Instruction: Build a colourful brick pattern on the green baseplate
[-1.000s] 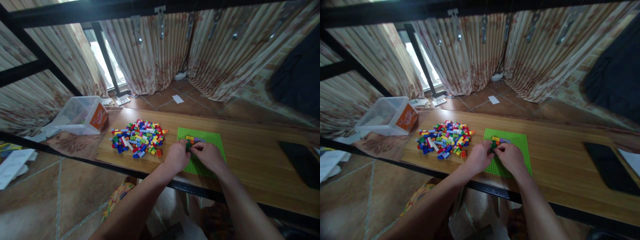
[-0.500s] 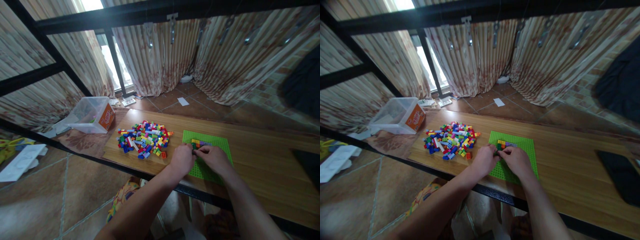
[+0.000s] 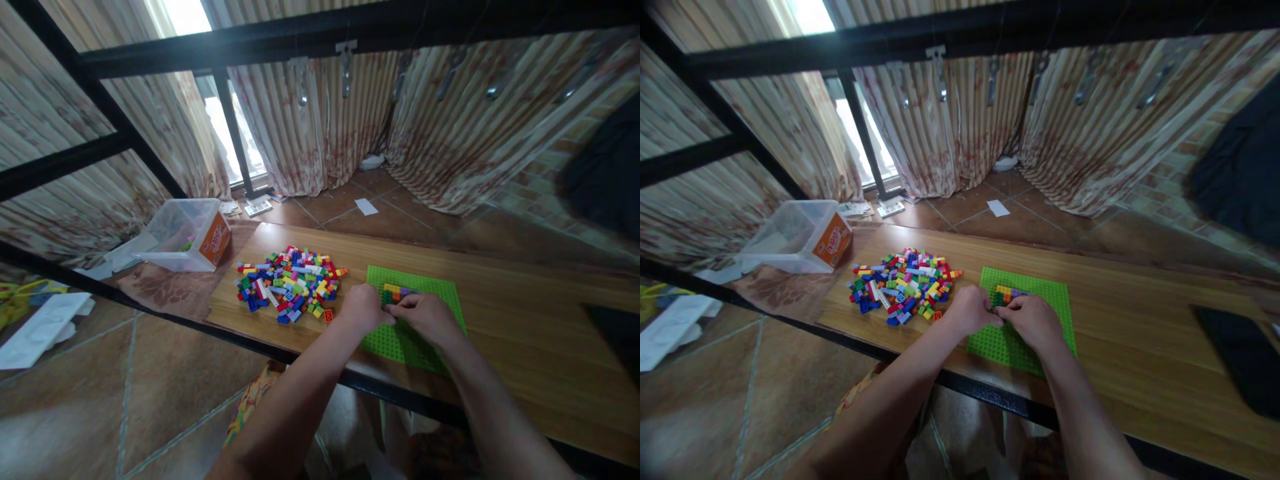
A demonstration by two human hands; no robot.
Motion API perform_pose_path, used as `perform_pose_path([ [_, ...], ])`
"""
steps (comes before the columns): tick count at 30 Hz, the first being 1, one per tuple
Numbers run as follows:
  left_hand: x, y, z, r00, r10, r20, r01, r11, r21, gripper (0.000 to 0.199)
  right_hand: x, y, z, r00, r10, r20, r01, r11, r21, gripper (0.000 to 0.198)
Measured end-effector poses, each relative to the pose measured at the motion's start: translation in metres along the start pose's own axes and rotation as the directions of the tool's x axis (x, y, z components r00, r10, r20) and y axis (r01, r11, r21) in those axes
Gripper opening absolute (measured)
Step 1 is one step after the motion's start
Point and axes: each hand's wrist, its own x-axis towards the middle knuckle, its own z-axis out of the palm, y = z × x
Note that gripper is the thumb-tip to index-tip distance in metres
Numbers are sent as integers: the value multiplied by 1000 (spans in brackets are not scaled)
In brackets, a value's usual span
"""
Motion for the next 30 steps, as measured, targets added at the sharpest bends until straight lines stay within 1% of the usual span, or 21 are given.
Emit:
perform_pose_path([
  [4,8,3,-8,998,-12,55,7,995,99,39,7,-6,-4,998,30,46,-29,999,-18,31],
  [7,12,6,-12,996,-23,84,11,991,135,37,10,-9,-6,993,75,95,-73,997,-23,27],
  [9,13,6,-13,997,-17,78,5,989,147,36,9,-9,-6,995,65,75,-64,998,-17,27],
  [11,10,5,-12,999,14,52,-21,991,131,35,4,-9,-5,1000,20,20,-20,1000,-1,29],
  [13,5,2,-9,999,34,10,-35,997,73,33,0,-7,-4,999,-12,-34,13,1000,11,32],
  [15,-3,0,-3,998,42,-47,-42,999,10,31,-2,-4,-2,998,-27,-50,29,999,40,35],
  [16,-6,-1,0,995,51,-83,-52,999,-8,30,-2,-3,-2,999,-24,-40,27,996,84,38],
  [18,-13,-3,4,986,84,-147,-87,996,-14,25,-1,-2,-3,1000,18,-5,-17,969,246,44],
  [20,-16,-5,6,980,121,-160,-126,992,-22,23,2,0,-6,996,87,-12,-74,906,417,48],
  [21,-16,-6,5,979,138,-147,-145,989,-36,23,3,0,-9,992,117,-46,-82,879,470,48],
  [24,-11,-11,-5,976,199,-83,-209,969,-131,19,2,2,-20,967,147,-209,-24,867,497,47],
  [26,-10,-12,-18,964,260,-61,-267,928,-260,16,-2,3,-27,941,165,-295,12,855,518,47],
  [28,-17,-10,-38,941,333,-58,-324,842,-431,19,-5,3,-33,912,207,-353,37,816,577,47],
  [30,-37,-5,-63,917,390,-81,-365,742,-563,26,-8,3,-36,888,258,-380,51,767,640,48],
])
